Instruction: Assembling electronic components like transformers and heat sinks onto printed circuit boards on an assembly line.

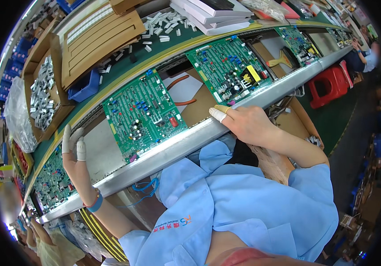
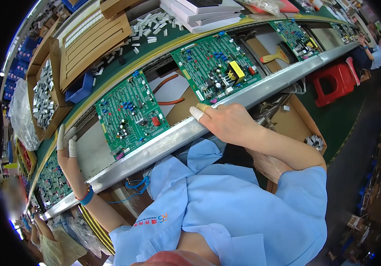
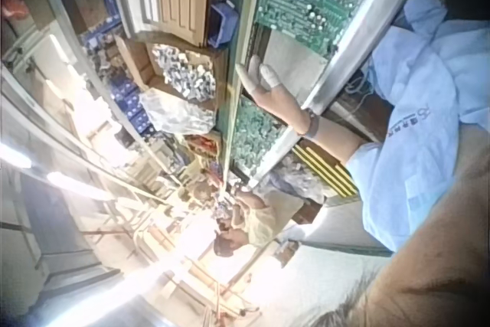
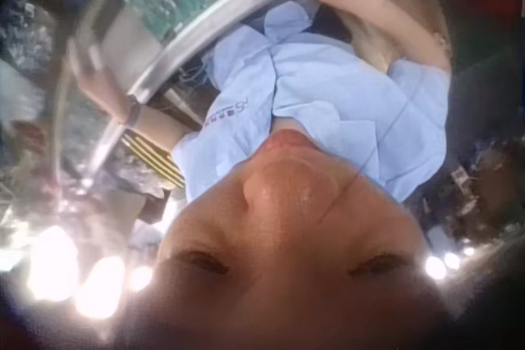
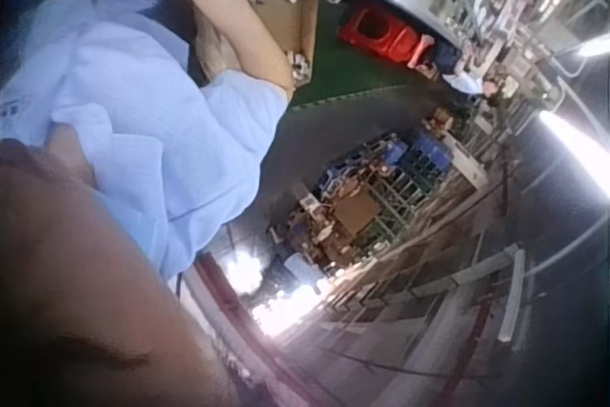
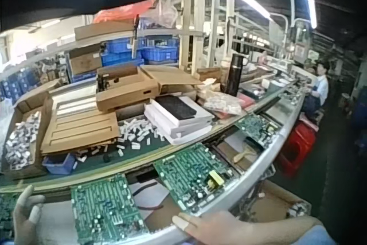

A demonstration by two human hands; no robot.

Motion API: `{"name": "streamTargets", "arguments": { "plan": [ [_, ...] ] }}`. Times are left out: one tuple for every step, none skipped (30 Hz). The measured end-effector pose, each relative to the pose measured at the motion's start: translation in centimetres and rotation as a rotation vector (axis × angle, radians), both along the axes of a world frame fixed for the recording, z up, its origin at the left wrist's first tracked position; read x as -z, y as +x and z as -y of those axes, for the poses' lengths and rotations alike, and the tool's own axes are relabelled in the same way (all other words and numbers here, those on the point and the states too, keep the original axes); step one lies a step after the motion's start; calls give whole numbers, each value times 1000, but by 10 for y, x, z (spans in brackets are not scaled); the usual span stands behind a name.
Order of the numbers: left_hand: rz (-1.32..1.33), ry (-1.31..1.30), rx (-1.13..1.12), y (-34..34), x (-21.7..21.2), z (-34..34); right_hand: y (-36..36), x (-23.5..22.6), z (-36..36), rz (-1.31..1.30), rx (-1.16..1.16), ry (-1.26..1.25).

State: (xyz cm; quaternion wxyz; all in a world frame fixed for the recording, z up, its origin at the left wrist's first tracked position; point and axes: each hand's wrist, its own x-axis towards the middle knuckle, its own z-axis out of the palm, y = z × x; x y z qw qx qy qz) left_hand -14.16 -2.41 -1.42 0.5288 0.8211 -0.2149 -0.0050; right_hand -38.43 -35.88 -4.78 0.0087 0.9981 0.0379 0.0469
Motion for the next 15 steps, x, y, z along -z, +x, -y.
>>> {"name": "streamTargets", "arguments": {
  "plan": [
    [-10,-20,-23,2,1,-1,0,-2,-1,-16,15,-27],
    [-12,-20,-20,6,3,-2,0,0,2,-19,17,-27],
    [-26,-35,-21,8,5,-4,-1,2,9,2,30,5],
    [-36,-47,-36,9,5,-9,-1,3,15,27,28,40],
    [-18,-32,-24,10,4,-7,-5,3,21,-20,66,-32],
    [-12,-27,-52,13,3,-6,-9,2,28,-28,90,-24],
    [5,26,-5,18,2,-3,-12,3,33,-27,153,-27],
    [20,81,41,23,0,1,-15,4,40,44,139,-72],
    [12,104,84,27,-3,11,-20,4,46,-13,207,-93],
    [2,128,120,30,-8,20,-22,-1,50,6,227,-50],
    [76,153,165,38,-5,31,-27,-1,56,-2,262,-79],
    [152,186,206,45,-5,41,-30,0,62,-6,293,-101],
    [278,273,233,52,-6,53,-34,0,67,-13,326,-103],
    [404,363,259,58,-8,64,-37,1,72,-17,357,-103],
    [447,418,264,66,-5,77,-39,2,76,-2,376,-112]
  ]
}}
